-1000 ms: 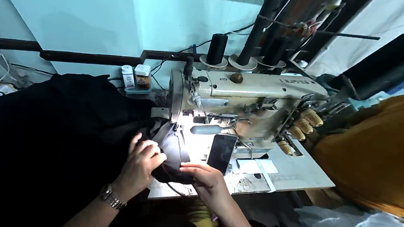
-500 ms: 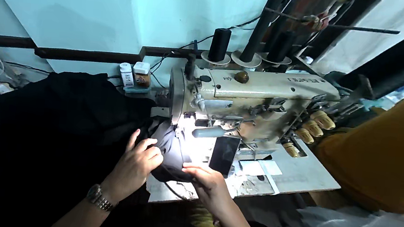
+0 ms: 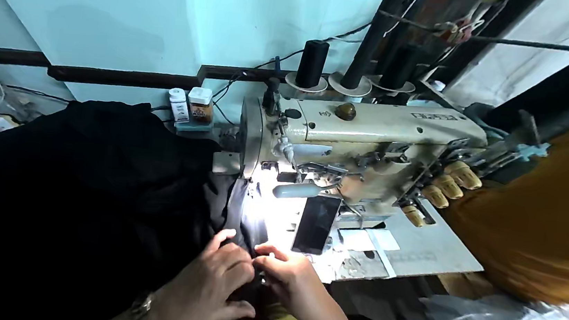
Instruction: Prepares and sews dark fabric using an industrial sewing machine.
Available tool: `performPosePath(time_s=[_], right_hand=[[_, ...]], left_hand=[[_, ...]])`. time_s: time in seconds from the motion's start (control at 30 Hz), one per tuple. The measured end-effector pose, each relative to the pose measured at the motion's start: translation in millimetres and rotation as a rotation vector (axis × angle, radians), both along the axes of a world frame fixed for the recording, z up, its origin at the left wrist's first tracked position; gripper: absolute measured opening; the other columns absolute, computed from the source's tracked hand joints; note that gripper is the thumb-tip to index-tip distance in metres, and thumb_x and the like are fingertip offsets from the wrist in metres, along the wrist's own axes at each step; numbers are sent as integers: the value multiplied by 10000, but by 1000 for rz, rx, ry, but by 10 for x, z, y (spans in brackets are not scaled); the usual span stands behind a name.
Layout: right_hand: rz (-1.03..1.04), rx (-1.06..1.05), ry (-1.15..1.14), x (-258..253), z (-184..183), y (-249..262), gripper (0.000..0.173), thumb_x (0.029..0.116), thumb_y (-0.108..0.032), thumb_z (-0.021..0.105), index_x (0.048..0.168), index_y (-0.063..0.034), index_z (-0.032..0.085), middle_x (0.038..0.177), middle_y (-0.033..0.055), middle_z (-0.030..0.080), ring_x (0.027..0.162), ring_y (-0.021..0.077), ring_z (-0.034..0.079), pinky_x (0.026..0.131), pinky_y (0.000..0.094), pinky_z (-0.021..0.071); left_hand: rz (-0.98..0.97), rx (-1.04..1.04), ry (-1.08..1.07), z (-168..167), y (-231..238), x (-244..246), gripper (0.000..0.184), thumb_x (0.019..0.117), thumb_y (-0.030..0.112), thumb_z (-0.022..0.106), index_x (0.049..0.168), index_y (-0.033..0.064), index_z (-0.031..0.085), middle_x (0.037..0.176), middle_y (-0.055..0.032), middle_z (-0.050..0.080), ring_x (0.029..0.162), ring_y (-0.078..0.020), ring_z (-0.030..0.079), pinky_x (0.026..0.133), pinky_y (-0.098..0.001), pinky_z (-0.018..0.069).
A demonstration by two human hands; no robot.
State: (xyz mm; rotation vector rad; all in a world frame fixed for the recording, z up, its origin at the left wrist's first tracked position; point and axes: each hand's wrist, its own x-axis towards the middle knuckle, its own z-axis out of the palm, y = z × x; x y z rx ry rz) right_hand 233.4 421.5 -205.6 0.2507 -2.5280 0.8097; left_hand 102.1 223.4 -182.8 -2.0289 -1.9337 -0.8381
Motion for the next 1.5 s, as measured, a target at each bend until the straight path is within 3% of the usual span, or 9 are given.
performPosePath(time_s=[0.07,0.17,0.4,0.9,1.03,1.1,1.3,1.4,1.5], right_hand=[[0,-13,11,76,23,0,186,913,-72,653,1046,-154,755,1225,15,723,967,122,727,774,317,624],[-11,-5,16,109,89,35,218,921,-52,626,1060,-151,761,1249,0,725,1023,112,727,811,314,623],[20,-26,88,125,113,57,195,975,-70,576,1053,-132,744,1214,3,735,1075,89,709,863,267,605],[-222,32,137,-487,-28,194,244,963,-194,619,1110,-147,808,967,40,792,896,193,760,807,434,604],[-208,-30,125,-525,-59,175,233,959,-166,633,1108,-137,809,1042,33,792,980,183,754,882,428,596],[-180,-46,98,-497,-56,163,221,967,-168,634,1095,-139,812,1065,31,791,1001,175,751,895,423,592],[5,-80,51,-208,15,0,137,979,-143,654,1031,-160,779,1148,30,732,1002,97,704,856,266,591],[32,-122,53,57,-41,-103,149,963,-110,641,1038,-151,764,1168,28,726,962,84,706,805,249,599],[41,-145,61,188,-35,-109,189,983,-93,591,1075,-139,748,1210,15,722,1040,85,699,861,263,597]], left_hand=[[123,74,90,-292,93,-86,359,999,430,615,1262,187,588,1266,-25,652,1325,-209,549,1216,-584,271],[297,153,140,-437,144,-279,224,977,107,585,1130,195,724,1034,-3,732,1233,-262,621,1168,-686,280],[381,63,198,5,-83,-245,186,926,112,600,964,237,732,955,33,690,1216,-252,604,1169,-712,227],[431,-198,220,233,325,-863,355,916,-11,612,1129,236,753,1018,-45,709,1200,-299,629,1158,-695,287],[601,-311,289,562,134,-685,324,708,254,904,952,108,749,1033,-129,706,1164,-391,633,1129,-757,271],[496,-248,307,672,-70,-526,371,747,450,844,811,110,709,922,-98,692,1036,-339,678,1113,-711,335],[-322,-165,-48,500,-175,-14,409,1013,371,606,695,113,603,761,-50,628,865,-200,667,1091,-403,447],[-121,-4,-2,198,-120,67,441,957,549,643,830,127,628,945,-49,661,1070,-191,644,1177,-438,358],[125,71,75,-191,5,-12,394,985,460,634,1275,201,575,1321,-17,632,1415,-238,469,1229,-627,208]])
